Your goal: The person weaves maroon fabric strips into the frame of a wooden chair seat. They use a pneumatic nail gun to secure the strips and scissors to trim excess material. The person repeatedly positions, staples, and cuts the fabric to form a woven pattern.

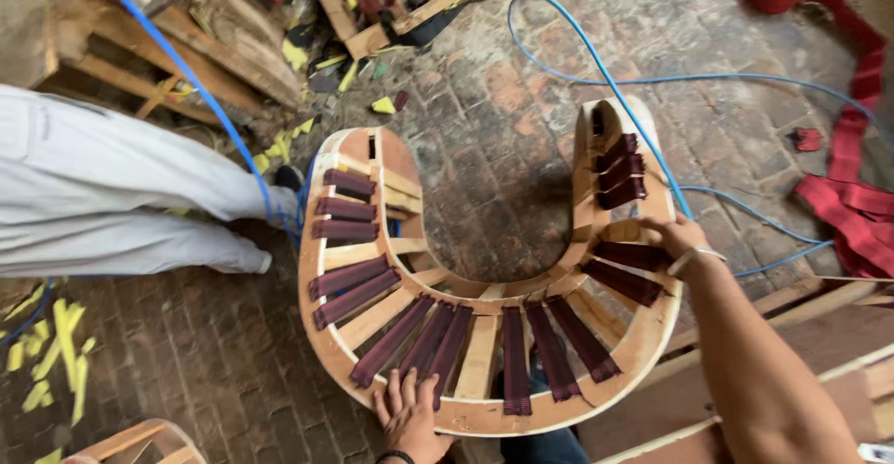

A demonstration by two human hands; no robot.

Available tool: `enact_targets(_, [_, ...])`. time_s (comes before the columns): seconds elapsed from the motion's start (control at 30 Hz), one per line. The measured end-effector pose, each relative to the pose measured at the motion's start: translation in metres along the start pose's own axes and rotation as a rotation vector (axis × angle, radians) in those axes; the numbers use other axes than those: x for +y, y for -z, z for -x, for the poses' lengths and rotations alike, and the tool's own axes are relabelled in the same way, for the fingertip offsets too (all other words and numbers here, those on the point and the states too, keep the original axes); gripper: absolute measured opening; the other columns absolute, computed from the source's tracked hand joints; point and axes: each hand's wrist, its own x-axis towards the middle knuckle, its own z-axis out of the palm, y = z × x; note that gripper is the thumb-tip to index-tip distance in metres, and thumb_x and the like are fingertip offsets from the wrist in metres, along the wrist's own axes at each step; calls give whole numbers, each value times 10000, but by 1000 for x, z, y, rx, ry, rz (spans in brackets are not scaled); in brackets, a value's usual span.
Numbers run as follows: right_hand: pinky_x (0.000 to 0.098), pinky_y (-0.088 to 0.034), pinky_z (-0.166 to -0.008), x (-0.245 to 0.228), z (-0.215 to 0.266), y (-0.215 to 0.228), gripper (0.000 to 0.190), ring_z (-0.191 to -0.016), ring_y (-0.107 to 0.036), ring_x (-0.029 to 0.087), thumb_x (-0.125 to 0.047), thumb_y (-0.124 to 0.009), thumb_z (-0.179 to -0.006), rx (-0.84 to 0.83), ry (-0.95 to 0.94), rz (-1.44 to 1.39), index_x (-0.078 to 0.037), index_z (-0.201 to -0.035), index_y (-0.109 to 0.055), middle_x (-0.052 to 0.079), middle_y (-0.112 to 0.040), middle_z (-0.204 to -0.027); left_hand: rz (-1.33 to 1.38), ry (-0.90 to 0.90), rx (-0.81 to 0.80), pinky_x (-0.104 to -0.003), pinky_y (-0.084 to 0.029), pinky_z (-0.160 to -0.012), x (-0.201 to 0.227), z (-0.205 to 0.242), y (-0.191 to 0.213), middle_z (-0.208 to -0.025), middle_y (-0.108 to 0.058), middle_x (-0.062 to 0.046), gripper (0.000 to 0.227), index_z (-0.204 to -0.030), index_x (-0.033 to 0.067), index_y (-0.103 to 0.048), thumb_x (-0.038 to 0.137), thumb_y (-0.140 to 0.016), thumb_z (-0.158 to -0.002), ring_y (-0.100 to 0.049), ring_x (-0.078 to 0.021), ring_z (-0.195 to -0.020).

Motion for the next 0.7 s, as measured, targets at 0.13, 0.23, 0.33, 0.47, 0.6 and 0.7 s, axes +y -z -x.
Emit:
enact_targets(0.13, [372, -556, -694, 2, 51, -23, 453, -825, -664, 193, -179, -785, -858, -37, 226, -3, -74, -1281, -663, 86, -708, -1045, -4, -26, 80, -652, 114, -1225, -41, 7, -16, -1678, -104, -111, 1042, -1563, 263, -245, 297, -858, -721, 100, -353, -1584])
enact_targets(0.23, [399, -580, -717, 10, 95, -46, 465, -851, -692, 230, -133, -759, -844, -72, 230, -30, -53, -1282, -624, 114, -712, -1062, 77, -67, 129, -636, 93, -1229, -91, 5, -45, -1665, -119, -113, 1040, -1539, 259, -259, 318, -878, -706, 101, -370, -1572])
enact_targets(0.33, [367, -573, -759, 8, 137, -75, 510, -901, -698, 230, -89, -791, -813, -75, 343, 15, -35, -1290, -619, 120, -729, -1087, 33, -31, 112, -644, 23, -1227, -137, -18, -80, -1677, -97, -90, 1028, -1568, 293, -215, 333, -840, -752, 72, -371, -1573])
enact_targets(0.47, [332, -582, -801, 17, 209, -135, 651, -962, -706, 214, -83, -803, -768, -112, 603, -8, -55, -1356, -526, 100, -719, -1114, -19, -123, 236, -672, -87, -1208, -209, -30, -134, -1683, -75, -60, 960, -1601, 343, -174, 379, -770, -849, 18, -379, -1566])
enact_targets(0.6, [422, -583, -994, 19, 279, -191, 743, -1045, -754, 283, -418, -816, -799, -10, 662, 586, -28, -1381, -568, 164, -758, -1158, -89, -29, -276, -639, -162, -1226, -241, -31, -123, -1721, -65, -84, 838, -1646, 301, -157, 373, -679, -994, -54, -385, -1573])
enact_targets(0.7, [546, -376, -1137, 35, 332, -241, 1071, -1349, -418, 411, -669, -727, -731, 8, 659, 829, -42, -1528, -381, 227, -491, -1435, 72, -47, -287, -569, -250, -1215, -222, -22, -74, -1683, -211, -78, 756, -1612, 271, -254, 372, -654, -979, -232, -314, -1532])
